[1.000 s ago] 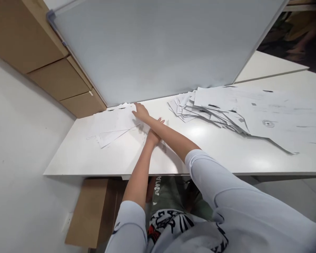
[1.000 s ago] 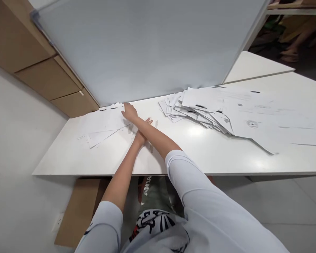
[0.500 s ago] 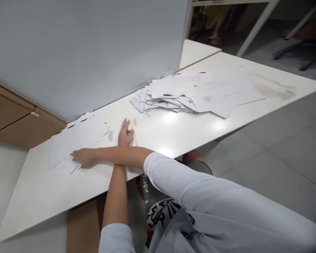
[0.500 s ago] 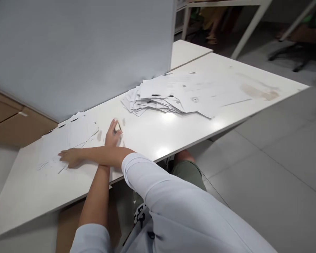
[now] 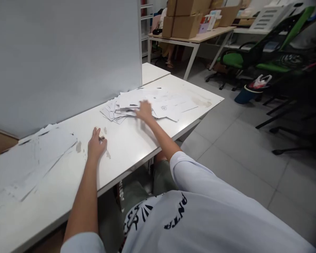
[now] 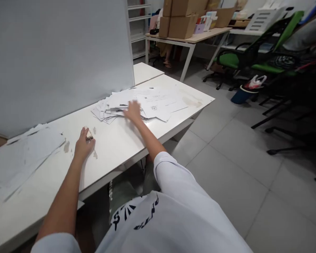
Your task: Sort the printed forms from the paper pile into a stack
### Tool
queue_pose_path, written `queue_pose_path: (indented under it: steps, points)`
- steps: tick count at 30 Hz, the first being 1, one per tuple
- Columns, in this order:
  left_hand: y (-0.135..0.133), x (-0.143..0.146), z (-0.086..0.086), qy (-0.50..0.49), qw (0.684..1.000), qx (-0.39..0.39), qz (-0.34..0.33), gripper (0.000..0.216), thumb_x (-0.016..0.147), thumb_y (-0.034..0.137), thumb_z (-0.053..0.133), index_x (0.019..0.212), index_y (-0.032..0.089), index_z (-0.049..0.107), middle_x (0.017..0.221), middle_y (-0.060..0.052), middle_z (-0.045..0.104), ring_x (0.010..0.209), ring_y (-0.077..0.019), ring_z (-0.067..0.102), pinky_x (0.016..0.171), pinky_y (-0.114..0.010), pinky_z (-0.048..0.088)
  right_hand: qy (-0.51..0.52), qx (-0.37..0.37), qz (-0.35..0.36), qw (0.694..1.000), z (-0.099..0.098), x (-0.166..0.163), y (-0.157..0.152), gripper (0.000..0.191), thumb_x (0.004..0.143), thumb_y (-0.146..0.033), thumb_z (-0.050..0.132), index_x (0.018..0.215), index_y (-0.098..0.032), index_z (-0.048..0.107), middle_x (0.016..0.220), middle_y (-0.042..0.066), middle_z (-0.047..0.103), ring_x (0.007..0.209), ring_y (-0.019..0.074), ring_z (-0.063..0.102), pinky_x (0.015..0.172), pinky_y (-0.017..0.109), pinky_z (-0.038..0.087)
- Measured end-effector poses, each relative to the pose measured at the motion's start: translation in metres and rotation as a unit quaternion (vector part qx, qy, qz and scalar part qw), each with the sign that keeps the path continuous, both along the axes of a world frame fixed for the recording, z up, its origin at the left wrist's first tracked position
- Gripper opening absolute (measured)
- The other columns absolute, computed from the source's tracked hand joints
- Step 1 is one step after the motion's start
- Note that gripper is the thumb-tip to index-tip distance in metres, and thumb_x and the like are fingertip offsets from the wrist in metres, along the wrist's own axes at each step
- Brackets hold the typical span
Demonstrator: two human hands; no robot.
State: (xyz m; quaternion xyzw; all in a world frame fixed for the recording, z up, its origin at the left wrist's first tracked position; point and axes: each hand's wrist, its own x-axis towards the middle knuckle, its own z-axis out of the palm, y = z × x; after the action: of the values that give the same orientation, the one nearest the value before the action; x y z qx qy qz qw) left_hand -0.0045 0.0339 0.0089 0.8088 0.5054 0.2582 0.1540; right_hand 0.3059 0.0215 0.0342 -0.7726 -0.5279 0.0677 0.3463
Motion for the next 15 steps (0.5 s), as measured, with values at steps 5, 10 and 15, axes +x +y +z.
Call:
queue_pose_path:
  steps: [5,10,15]
  points:
    - [-0.002,-0.001,0.000,0.053,0.998,0.015,0.010,0.072,0.082,0.028,0.056,0.152,0.022,0.037,0.164,-0.008,0.024,0.142,-0.0293,0.041,0.119,-0.044,0.033,0.015,-0.192,-0.161,0.968,-0.016,0.063,-0.057,0.081,0.088,-0.037,0.057,0.151,0.002,0.024,0.161,0.031,0.013,0.151,0.0377,0.010,0.119,0.057,0.011]
    - [-0.008,0.001,0.007,0.069,0.997,0.010,0.024,0.069,0.085,0.029,0.053,0.151,0.020,0.037,0.164,-0.009,0.025,0.141,-0.0323,0.042,0.115,-0.048,0.038,-0.036,-0.181,-0.138,0.973,-0.028,0.070,-0.111,0.045,0.094,-0.020,0.042,0.134,-0.004,0.053,0.142,0.027,0.050,0.133,0.0321,0.046,0.105,0.043,0.035]
    - [-0.016,0.004,0.011,0.080,0.996,0.025,0.040,0.064,0.088,0.032,0.052,0.150,0.021,0.037,0.164,-0.007,0.026,0.138,-0.0333,0.045,0.113,-0.051,0.041,-0.036,-0.122,-0.174,0.977,-0.029,0.095,-0.153,0.036,0.097,-0.021,0.035,0.116,-0.013,0.065,0.108,0.019,0.069,0.101,0.0265,0.063,0.085,0.033,0.042]
